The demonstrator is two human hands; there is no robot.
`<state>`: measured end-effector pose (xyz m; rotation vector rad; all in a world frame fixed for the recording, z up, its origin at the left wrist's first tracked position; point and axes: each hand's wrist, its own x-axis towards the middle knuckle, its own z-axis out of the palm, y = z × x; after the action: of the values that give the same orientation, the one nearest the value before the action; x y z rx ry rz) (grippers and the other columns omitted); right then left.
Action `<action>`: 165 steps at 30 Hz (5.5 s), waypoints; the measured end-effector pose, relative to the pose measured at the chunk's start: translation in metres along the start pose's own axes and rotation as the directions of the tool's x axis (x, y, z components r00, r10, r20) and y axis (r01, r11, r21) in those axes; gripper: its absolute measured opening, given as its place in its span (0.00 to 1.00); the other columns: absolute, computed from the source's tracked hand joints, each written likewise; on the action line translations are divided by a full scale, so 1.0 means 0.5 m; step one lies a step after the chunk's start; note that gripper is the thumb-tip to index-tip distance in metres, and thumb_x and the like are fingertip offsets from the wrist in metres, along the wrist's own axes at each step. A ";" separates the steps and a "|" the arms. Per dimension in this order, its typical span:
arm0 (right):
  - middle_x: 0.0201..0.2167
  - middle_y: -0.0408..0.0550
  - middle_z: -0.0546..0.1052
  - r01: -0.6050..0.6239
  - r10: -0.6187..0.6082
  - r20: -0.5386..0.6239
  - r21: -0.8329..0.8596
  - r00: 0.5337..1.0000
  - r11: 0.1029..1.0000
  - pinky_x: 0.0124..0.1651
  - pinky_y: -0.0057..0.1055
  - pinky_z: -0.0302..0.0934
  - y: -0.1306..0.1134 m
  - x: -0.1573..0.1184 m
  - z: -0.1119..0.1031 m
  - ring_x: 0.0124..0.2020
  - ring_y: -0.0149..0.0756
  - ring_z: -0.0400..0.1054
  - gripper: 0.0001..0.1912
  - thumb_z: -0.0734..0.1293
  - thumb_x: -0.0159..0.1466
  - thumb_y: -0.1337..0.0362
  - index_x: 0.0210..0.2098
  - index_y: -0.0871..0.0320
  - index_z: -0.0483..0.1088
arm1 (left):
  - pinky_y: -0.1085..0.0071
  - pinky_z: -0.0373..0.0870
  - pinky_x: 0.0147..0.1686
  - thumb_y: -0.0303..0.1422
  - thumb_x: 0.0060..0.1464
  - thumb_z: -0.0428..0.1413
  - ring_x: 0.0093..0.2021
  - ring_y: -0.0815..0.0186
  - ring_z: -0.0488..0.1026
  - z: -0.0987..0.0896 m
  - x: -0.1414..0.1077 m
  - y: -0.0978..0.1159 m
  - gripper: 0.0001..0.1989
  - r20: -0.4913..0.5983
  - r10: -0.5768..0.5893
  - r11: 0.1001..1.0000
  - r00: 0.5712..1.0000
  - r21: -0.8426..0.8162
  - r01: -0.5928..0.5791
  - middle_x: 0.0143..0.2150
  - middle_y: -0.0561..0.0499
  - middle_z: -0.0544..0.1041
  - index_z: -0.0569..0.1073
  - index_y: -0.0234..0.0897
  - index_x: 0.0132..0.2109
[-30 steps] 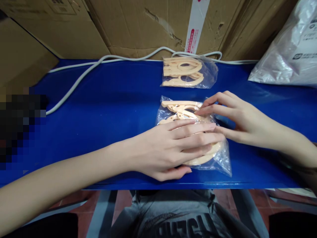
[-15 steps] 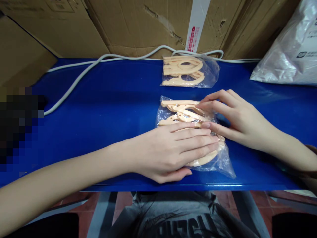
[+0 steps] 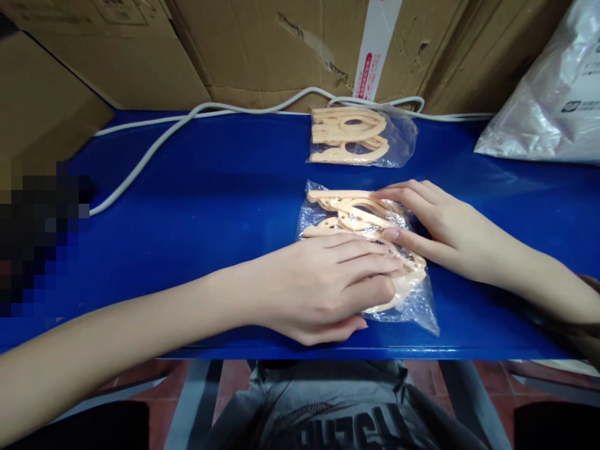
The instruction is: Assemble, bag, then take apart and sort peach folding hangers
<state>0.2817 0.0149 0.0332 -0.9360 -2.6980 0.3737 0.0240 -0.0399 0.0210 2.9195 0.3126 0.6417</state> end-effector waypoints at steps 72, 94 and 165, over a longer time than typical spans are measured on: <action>0.54 0.61 0.74 -0.221 0.088 -0.479 -0.229 0.873 0.948 0.62 0.53 0.58 0.213 0.303 -0.083 0.57 0.55 0.64 0.24 0.61 0.72 0.48 0.56 0.60 0.69 | 0.64 0.78 0.48 0.20 0.71 0.43 0.59 0.56 0.78 0.015 0.110 -0.283 0.21 -0.079 -0.047 0.717 0.996 0.691 0.089 0.61 0.36 0.78 0.71 0.26 0.65; 0.52 0.57 0.79 -0.072 0.021 -0.278 -0.176 0.960 0.982 0.59 0.46 0.64 0.251 0.249 -0.059 0.54 0.49 0.72 0.26 0.55 0.74 0.49 0.51 0.57 0.76 | 0.61 0.73 0.58 0.28 0.72 0.48 0.60 0.55 0.75 0.000 0.107 -0.276 0.18 -0.150 -0.221 0.786 0.964 0.557 0.267 0.59 0.37 0.78 0.72 0.29 0.63; 0.72 0.62 0.61 0.059 -0.051 0.037 -0.252 0.998 0.966 0.69 0.59 0.58 0.048 0.028 0.038 0.71 0.58 0.58 0.36 0.53 0.74 0.42 0.72 0.58 0.61 | 0.49 0.50 0.75 0.45 0.73 0.45 0.77 0.49 0.52 0.025 0.013 -0.101 0.33 0.129 -0.603 0.791 0.787 0.227 0.568 0.77 0.35 0.54 0.57 0.25 0.74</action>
<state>0.2787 0.0389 0.0101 -0.9239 -2.8396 0.0309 0.0265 0.0096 0.0035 2.7537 1.2488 0.2288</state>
